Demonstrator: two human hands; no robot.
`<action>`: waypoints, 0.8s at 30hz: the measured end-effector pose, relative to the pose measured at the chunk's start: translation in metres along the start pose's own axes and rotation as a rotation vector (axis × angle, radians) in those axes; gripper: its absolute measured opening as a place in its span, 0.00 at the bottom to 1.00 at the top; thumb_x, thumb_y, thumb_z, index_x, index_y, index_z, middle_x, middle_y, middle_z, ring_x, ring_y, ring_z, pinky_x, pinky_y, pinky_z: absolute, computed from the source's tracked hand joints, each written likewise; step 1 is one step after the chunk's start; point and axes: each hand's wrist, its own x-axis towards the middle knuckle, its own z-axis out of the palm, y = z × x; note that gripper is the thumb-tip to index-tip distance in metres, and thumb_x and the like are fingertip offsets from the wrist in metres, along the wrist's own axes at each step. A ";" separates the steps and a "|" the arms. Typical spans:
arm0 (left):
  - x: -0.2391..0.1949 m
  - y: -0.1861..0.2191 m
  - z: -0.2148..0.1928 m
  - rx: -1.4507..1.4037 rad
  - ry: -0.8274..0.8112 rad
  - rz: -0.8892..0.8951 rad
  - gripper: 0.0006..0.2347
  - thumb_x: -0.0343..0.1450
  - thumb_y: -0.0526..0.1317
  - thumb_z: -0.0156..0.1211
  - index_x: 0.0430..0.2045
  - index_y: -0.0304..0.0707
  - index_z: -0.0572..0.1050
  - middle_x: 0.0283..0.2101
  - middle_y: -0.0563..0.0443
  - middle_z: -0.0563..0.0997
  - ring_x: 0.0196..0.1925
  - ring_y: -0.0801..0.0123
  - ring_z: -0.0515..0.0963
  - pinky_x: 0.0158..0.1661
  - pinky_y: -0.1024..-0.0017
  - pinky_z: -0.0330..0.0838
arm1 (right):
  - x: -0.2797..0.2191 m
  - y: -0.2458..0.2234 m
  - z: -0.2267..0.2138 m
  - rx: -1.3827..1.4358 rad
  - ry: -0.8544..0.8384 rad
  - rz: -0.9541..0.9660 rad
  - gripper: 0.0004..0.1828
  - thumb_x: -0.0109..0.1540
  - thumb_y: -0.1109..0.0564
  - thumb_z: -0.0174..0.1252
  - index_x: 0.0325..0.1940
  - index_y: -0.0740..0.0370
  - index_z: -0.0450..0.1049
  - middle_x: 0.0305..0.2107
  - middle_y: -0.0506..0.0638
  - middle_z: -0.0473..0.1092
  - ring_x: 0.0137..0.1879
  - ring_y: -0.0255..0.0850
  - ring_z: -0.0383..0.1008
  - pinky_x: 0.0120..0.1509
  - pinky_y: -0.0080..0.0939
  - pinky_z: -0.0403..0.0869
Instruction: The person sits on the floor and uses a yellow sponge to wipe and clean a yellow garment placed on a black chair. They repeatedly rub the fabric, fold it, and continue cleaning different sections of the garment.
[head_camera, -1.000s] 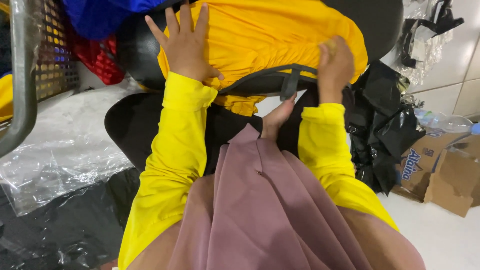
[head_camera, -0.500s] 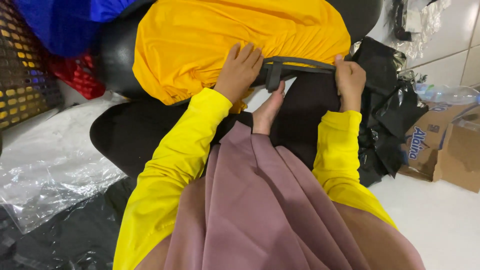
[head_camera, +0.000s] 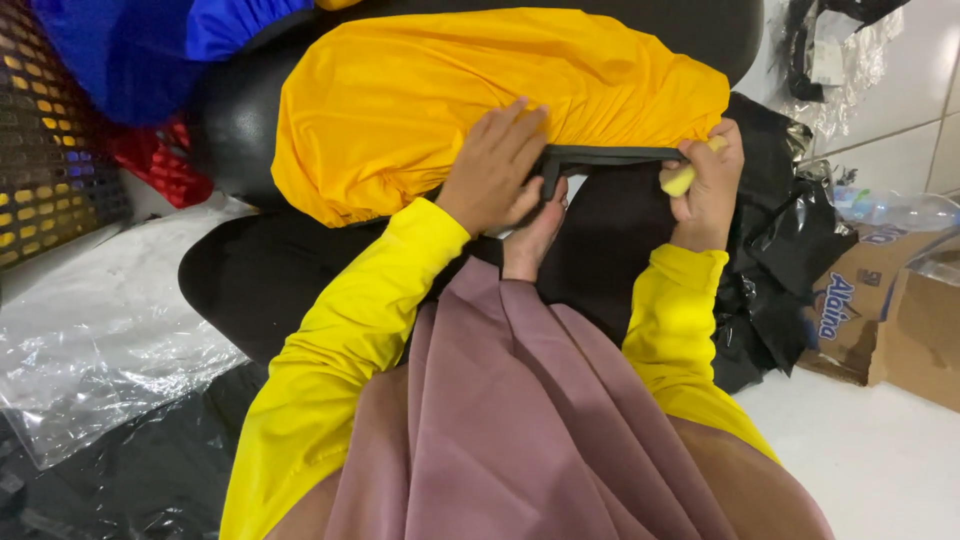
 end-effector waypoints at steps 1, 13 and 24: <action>0.002 0.005 0.011 0.003 0.000 -0.007 0.26 0.70 0.50 0.57 0.59 0.32 0.72 0.68 0.38 0.68 0.71 0.44 0.64 0.64 0.48 0.63 | 0.000 0.002 0.008 0.000 -0.007 0.003 0.11 0.62 0.62 0.59 0.39 0.49 0.63 0.42 0.44 0.70 0.40 0.29 0.73 0.34 0.23 0.73; -0.029 0.027 0.065 -0.141 -0.143 0.178 0.23 0.67 0.51 0.65 0.49 0.40 0.66 0.55 0.47 0.62 0.56 0.51 0.59 0.54 0.46 0.51 | -0.052 0.053 0.139 -0.676 -0.500 -0.543 0.18 0.54 0.64 0.66 0.45 0.54 0.73 0.32 0.53 0.72 0.39 0.49 0.75 0.44 0.48 0.71; -0.001 0.034 0.024 -0.448 0.643 0.143 0.16 0.75 0.48 0.59 0.53 0.40 0.79 0.52 0.46 0.82 0.53 0.57 0.84 0.55 0.62 0.80 | -0.024 0.005 0.119 -0.471 -0.683 -0.298 0.13 0.68 0.55 0.63 0.54 0.62 0.76 0.27 0.44 0.68 0.32 0.29 0.67 0.39 0.29 0.67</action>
